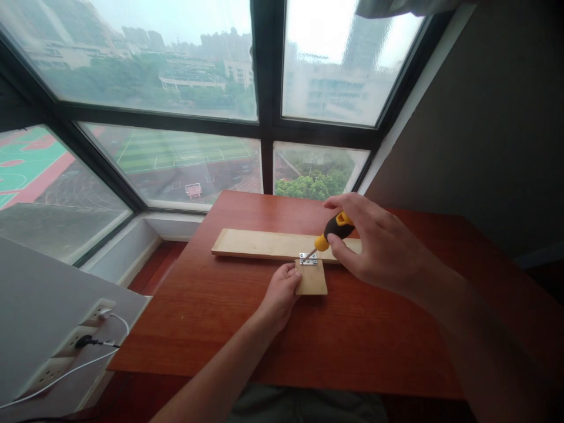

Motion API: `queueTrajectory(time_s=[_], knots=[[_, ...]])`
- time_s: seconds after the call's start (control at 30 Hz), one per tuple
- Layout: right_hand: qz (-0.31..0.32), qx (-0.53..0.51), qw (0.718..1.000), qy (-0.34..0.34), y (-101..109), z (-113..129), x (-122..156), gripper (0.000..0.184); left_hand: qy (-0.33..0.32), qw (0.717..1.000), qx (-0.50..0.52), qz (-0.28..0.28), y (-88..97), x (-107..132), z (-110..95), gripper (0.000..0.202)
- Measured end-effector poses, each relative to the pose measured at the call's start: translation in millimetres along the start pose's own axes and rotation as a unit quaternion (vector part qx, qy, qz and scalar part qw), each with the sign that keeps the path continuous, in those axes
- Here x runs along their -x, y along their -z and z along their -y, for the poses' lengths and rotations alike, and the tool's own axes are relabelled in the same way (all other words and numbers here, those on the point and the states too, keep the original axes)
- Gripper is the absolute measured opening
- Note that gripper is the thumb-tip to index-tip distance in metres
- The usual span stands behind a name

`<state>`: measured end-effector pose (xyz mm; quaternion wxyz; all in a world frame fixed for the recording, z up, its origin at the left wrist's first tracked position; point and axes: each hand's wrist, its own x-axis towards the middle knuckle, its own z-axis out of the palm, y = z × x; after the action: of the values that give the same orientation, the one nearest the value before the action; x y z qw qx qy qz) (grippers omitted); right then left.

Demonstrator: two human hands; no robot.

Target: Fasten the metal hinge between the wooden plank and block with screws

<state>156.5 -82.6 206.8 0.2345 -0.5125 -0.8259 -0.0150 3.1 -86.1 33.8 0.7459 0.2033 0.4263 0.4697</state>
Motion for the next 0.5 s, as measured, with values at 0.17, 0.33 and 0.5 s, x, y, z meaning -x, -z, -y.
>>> queueTrajectory(time_s=[0.17,0.33,0.5], knots=[[-0.001,0.028,0.998,-0.05,-4.2,-1.2,-4.0,0.028,0.004,1.0,-0.007,-0.013,0.1,0.0,0.1,0.022],[0.002,0.006,1.0,-0.007,0.7,-0.5,-0.5,0.041,0.0,1.0,-0.005,-0.008,1.2,-1.5,1.5,0.027],[-0.024,0.053,0.997,-0.044,-4.7,-2.1,-3.1,0.03,0.002,1.0,-0.004,-0.008,0.7,-1.1,0.8,0.024]])
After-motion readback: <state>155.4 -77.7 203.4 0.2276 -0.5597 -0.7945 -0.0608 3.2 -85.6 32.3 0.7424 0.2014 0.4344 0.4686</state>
